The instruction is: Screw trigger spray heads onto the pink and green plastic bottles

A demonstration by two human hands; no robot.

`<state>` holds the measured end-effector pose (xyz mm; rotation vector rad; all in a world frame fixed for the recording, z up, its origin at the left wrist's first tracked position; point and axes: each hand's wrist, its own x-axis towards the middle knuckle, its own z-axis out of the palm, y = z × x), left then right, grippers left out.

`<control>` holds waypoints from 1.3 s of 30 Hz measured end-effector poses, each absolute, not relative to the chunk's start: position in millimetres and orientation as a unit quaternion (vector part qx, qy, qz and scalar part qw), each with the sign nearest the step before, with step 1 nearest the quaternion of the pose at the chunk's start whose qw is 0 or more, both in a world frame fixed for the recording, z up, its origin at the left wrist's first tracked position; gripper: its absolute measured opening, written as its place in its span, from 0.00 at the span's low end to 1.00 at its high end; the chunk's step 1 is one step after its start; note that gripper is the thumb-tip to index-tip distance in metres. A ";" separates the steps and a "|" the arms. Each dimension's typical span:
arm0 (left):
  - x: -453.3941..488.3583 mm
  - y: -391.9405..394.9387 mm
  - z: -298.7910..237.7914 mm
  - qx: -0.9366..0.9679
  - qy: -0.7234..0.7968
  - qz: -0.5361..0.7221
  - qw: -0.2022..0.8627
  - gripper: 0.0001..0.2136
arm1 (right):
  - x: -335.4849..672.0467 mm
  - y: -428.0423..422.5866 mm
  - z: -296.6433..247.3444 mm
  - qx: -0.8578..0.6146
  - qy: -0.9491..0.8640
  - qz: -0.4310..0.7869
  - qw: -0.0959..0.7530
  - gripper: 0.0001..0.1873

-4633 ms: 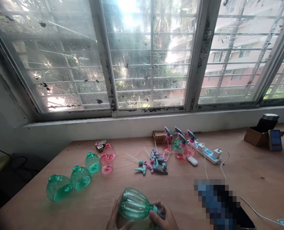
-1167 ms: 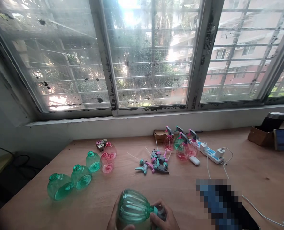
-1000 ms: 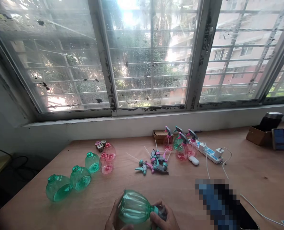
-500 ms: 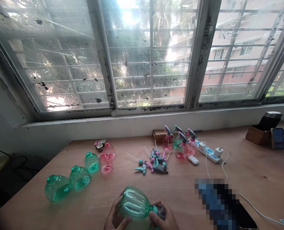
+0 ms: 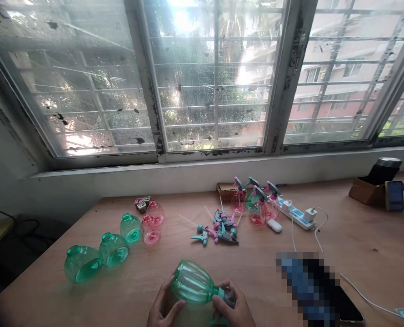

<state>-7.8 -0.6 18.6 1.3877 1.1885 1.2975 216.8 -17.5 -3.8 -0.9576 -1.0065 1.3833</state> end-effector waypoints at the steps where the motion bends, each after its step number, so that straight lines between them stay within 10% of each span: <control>1: -9.0 0.1 20.0 0.577 0.474 0.514 0.422 0.24 | 216.9 -17.3 -3.0 -0.403 -0.421 0.588 0.561 0.23; 39: 2.0 -8.2 35.5 0.528 0.522 0.509 0.436 0.28 | 214.1 -16.1 -10.1 -0.417 -0.442 0.555 0.569 0.24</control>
